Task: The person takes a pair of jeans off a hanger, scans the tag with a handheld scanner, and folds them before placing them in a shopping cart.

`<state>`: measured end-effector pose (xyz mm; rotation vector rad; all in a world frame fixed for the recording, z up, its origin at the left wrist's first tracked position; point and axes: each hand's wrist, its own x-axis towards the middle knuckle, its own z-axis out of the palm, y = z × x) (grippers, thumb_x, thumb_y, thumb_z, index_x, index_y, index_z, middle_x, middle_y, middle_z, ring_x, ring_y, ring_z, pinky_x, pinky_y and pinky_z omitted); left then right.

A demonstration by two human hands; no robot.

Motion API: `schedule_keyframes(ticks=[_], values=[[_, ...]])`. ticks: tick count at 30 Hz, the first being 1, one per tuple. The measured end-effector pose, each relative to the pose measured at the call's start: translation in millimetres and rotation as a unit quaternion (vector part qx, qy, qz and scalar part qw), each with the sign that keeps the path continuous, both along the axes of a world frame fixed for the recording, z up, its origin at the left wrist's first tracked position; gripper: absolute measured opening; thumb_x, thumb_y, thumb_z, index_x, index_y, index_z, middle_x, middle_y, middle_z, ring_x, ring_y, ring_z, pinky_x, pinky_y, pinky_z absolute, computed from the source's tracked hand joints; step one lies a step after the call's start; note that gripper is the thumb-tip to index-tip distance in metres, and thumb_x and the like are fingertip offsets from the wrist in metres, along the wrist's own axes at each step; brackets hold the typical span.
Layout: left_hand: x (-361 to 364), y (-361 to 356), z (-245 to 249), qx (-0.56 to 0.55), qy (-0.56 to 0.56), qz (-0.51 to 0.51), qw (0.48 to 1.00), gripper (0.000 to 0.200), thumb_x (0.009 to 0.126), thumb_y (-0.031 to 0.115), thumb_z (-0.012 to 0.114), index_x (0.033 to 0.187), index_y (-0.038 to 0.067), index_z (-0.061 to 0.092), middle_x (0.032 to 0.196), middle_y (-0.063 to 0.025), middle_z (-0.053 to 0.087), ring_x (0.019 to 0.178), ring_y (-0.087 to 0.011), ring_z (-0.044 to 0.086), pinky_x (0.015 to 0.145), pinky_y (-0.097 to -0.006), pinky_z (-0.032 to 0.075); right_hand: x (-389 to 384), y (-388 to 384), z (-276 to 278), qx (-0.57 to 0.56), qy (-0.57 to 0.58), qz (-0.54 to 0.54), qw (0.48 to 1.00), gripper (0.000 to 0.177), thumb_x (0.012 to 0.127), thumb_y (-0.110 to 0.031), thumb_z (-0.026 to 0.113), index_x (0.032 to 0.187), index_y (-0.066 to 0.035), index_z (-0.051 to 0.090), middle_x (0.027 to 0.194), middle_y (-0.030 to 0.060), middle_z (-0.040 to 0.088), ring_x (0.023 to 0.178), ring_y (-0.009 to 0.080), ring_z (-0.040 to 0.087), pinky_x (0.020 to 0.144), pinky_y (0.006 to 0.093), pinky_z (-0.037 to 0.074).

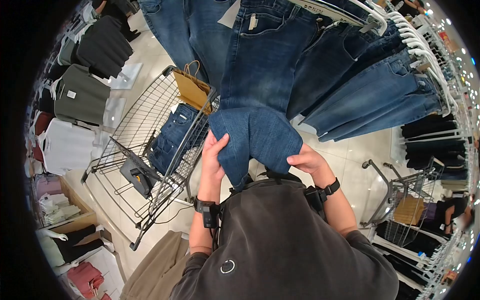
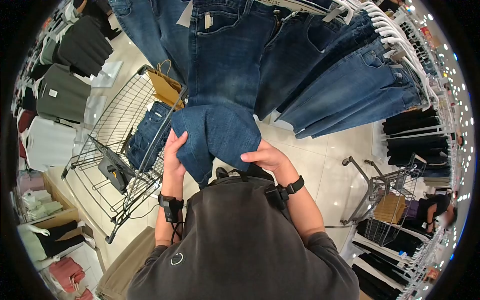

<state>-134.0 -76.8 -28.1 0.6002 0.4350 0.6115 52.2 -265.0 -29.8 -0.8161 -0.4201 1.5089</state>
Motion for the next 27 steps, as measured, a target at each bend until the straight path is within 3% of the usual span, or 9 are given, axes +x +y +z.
schedule_keyframes(ticks=[3,5,9,12,15,18,19,22,27], values=[[0.8,6.1,-2.1,-0.027,-0.001,0.003,1.0,0.045,0.09,0.001,0.051,0.134,-0.001,0.04,0.125,-0.0134,0.055,0.109,-0.0229,0.059,0.093,-0.0349,0.049,0.3,0.6,14.2,0.008,-0.089,0.015,0.996,0.085,0.074,-0.004,0.074,0.144,0.001,0.026,0.141,0.0134,0.042,0.13,0.0247,0.04,0.11,0.0367,0.029],[0.6,9.1,-7.7,-0.03,0.007,-0.009,1.0,0.043,0.094,0.009,0.05,0.134,0.0,0.04,0.126,-0.0131,0.055,0.111,-0.023,0.058,0.094,-0.0355,0.048,-1.4,6.3,27.1,0.024,-0.158,0.0,0.987,0.084,0.075,-0.004,0.073,0.144,0.001,0.026,0.14,0.0136,0.043,0.129,0.0246,0.042,0.109,0.0367,0.031],[-0.6,10.3,-25.7,-0.082,0.0,-0.002,0.997,0.056,0.097,0.037,0.049,0.138,0.0,0.038,0.133,-0.015,0.05,0.119,-0.0258,0.053,0.1,-0.0386,0.044,-4.0,13.0,42.5,-0.003,-0.09,-0.065,0.994,0.071,0.079,-0.003,0.069,0.14,0.003,0.032,0.132,0.0141,0.05,0.12,0.0243,0.051,0.101,0.036,0.042],[-8.5,1.7,-26.9,-0.067,-0.056,-0.064,0.994,0.08,0.089,0.059,0.05,0.142,0.0,0.032,0.142,-0.0149,0.042,0.13,-0.0267,0.043,0.107,-0.0417,0.035,-0.4,16.4,48.4,-0.005,-0.023,-0.114,0.993,0.059,0.083,-0.002,0.064,0.136,0.005,0.037,0.125,0.0156,0.055,0.111,0.0244,0.058,0.093,0.0361,0.05],[-11.1,-11.3,-49.4,0.12,-0.043,-0.115,0.985,0.091,0.085,0.062,0.054,0.145,0.0,0.024,0.149,-0.0139,0.032,0.138,-0.0262,0.03,0.113,-0.043,0.025,3.9,21.4,52.1,0.014,0.028,-0.162,0.986,0.046,0.087,-0.003,0.058,0.13,0.007,0.043,0.118,0.0178,0.058,0.102,0.026,0.063,0.086,0.0384,0.055],[-7.1,-15.6,-42.6,0.315,-0.043,-0.261,0.911,0.097,0.084,0.057,0.061,0.148,0.001,0.015,0.152,-0.0123,0.025,0.142,-0.0249,0.021,0.115,-0.042,0.019,13.2,27.7,40.6,0.035,0.08,-0.184,0.979,0.043,0.09,-0.008,0.054,0.127,0.011,0.044,0.115,0.0231,0.06,0.099,0.0296,0.065,0.088,0.0381,0.055],[-3.8,-21.6,-39.1,0.274,-0.042,-0.246,0.929,0.082,0.086,0.035,0.069,0.145,0.0,0.025,0.147,-0.0156,0.032,0.139,-0.0248,0.026,0.113,-0.039,0.024,14.4,28.9,39.6,0.053,0.096,-0.18,0.978,0.04,0.091,-0.008,0.052,0.126,0.011,0.045,0.115,0.024,0.06,0.1,0.0308,0.065,0.088,0.0388,0.055],[5.3,-26.5,-48.0,0.282,0.148,-0.218,0.922,0.061,0.088,0.025,0.068,0.136,-0.002,0.042,0.133,-0.0129,0.05,0.125,-0.0195,0.045,0.104,-0.0342,0.037,15.2,30.5,39.3,0.068,0.123,-0.16,0.977,0.041,0.09,-0.008,0.052,0.126,0.011,0.045,0.115,0.024,0.06,0.1,0.0316,0.065,0.089,0.0394,0.054],[9.1,-21.1,-46.6,0.262,0.207,-0.215,0.918,0.041,0.093,0.022,0.061,0.125,-0.002,0.053,0.113,-0.0045,0.063,0.102,-0.0097,0.055,0.089,-0.0278,0.045,18.1,26.9,37.1,0.052,0.135,-0.167,0.975,0.039,0.089,-0.013,0.056,0.122,0.007,0.05,0.114,0.0186,0.062,0.1,0.0286,0.064,0.091,0.0397,0.052]])
